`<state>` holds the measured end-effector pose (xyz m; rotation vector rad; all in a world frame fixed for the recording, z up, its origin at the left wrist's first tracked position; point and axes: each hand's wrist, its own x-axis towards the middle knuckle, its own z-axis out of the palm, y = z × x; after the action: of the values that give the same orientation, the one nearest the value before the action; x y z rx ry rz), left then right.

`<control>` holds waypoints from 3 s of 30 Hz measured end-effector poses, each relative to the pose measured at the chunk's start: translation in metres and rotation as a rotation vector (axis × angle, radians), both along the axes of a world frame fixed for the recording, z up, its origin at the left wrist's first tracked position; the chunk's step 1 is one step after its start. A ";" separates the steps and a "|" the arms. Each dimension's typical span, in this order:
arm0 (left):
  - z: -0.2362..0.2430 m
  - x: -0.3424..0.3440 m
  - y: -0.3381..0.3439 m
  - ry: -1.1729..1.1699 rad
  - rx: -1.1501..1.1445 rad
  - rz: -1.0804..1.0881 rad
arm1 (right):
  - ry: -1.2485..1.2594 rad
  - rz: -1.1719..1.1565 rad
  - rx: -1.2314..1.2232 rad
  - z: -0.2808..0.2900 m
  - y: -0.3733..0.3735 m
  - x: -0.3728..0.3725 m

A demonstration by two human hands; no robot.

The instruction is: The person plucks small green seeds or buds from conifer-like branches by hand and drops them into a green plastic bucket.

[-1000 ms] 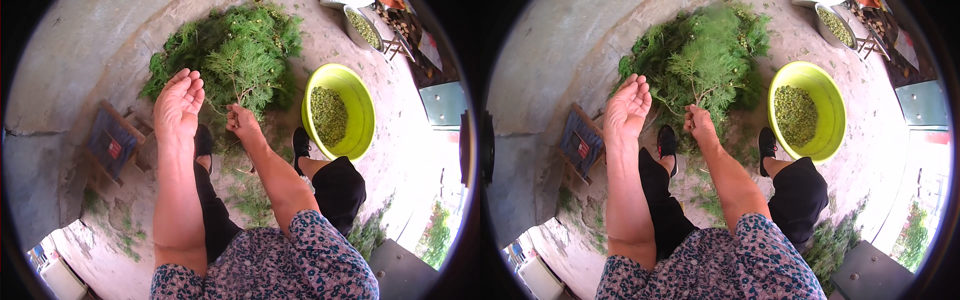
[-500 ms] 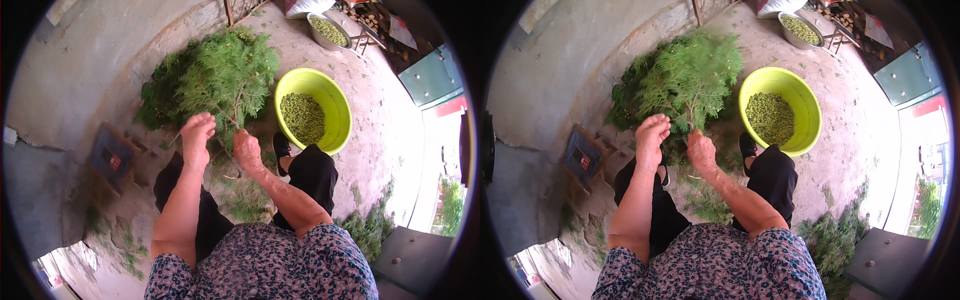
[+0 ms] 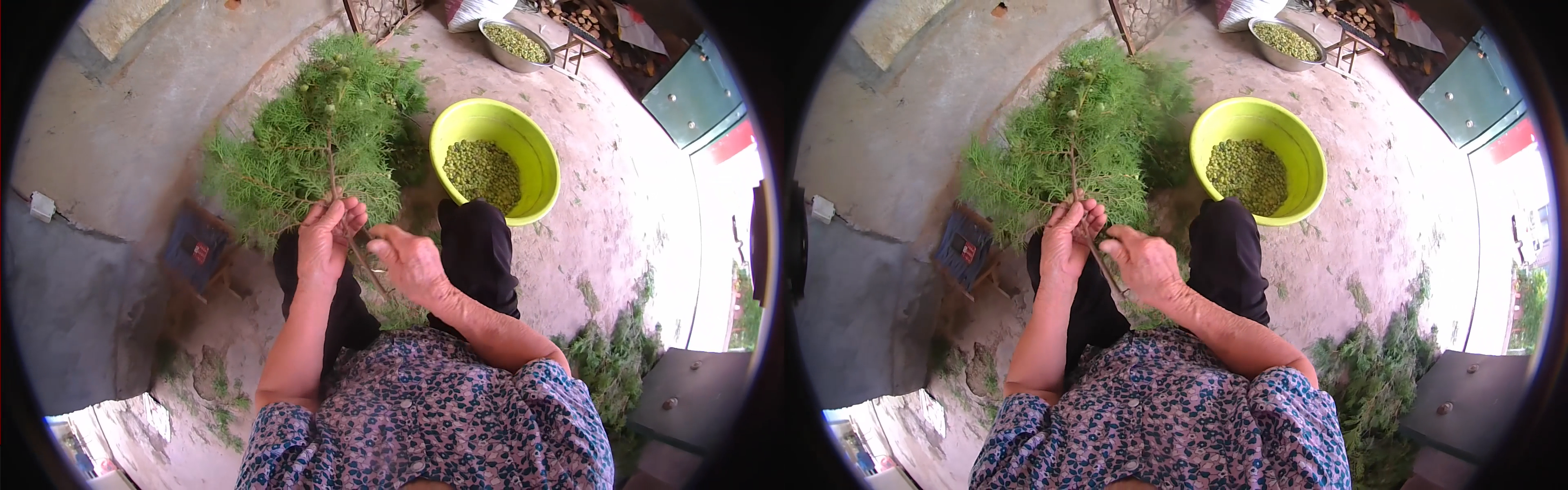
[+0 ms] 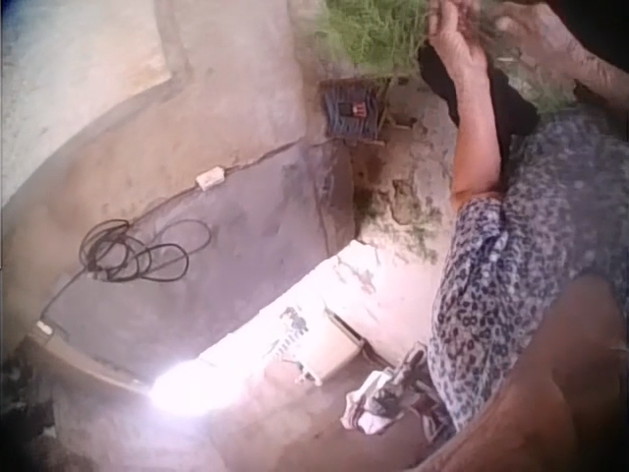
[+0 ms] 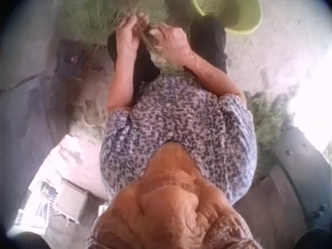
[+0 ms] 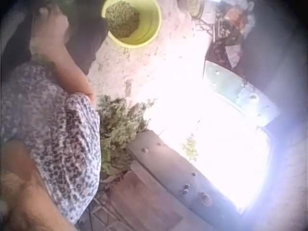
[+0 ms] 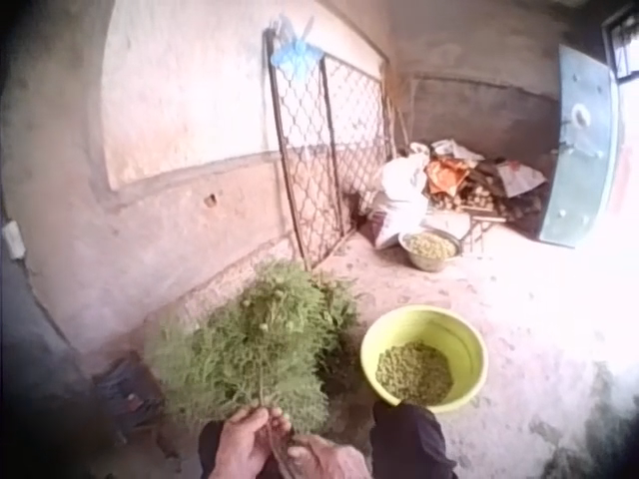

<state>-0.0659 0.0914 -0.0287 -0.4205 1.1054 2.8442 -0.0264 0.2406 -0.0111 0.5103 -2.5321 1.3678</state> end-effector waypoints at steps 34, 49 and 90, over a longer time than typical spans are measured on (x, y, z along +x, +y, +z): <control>0.046 0.074 -0.007 0.340 -2.137 0.106 | -0.007 0.173 -0.423 -0.014 0.017 0.005; 0.074 0.016 0.027 0.314 -0.945 -0.383 | 0.079 0.146 -0.501 0.008 0.023 -0.005; 0.003 0.037 0.014 0.032 -0.616 -0.381 | -1.002 0.276 -1.279 -0.038 0.021 -0.022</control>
<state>-0.0285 0.1051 -0.0261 -0.1590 1.8331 2.1533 -0.0485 0.2617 -0.0493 -0.1758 -1.3285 3.4331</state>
